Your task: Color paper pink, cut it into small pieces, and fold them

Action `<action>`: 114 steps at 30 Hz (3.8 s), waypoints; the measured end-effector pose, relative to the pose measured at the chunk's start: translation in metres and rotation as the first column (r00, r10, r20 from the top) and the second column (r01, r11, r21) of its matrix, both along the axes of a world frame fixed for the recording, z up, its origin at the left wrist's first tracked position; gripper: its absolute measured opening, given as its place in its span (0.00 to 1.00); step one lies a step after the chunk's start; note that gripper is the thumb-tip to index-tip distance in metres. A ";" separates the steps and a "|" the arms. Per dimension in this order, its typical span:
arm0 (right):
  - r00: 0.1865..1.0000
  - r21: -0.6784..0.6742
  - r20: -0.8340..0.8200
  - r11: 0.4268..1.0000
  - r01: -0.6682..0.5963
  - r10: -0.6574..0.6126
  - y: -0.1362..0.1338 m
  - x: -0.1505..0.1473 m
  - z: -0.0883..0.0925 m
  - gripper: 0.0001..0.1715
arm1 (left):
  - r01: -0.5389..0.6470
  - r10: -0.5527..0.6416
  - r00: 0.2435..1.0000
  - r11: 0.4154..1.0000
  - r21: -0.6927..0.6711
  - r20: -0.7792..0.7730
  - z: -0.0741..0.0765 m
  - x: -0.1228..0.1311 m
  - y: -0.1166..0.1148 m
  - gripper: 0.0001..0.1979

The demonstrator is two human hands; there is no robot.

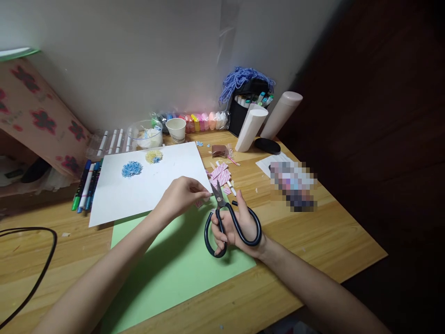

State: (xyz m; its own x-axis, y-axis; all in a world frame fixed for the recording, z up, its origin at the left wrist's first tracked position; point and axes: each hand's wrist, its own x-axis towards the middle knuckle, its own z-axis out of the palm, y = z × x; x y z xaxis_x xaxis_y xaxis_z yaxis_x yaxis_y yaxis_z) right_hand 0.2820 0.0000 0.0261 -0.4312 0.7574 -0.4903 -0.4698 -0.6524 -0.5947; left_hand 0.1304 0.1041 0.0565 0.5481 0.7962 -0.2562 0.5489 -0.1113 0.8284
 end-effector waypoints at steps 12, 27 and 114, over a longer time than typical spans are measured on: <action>0.893 0.202 0.015 0.876 0.438 -0.450 0.017 0.026 0.014 0.41 | 0.120 0.187 0.890 0.785 0.608 -0.417 -0.020 0.062 0.040 0.15; 0.859 0.254 0.022 0.834 0.490 -0.511 0.023 0.029 0.006 0.37 | 0.100 0.105 0.934 0.841 0.531 -0.342 -0.032 0.078 0.057 0.12; 0.888 0.393 0.419 0.919 0.008 -0.187 0.005 0.016 -0.023 0.47 | 0.242 -0.252 0.964 0.964 -0.110 -0.084 0.045 0.000 0.064 0.18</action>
State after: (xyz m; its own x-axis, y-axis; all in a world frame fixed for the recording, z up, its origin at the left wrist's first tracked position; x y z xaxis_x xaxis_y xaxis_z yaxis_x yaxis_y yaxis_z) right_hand 0.2983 0.0045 0.0032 -0.1525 0.9466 -0.2841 -0.1494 -0.3063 -0.9402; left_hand 0.1300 0.1679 0.1015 0.6934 0.6077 -0.3873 0.5923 -0.1745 0.7866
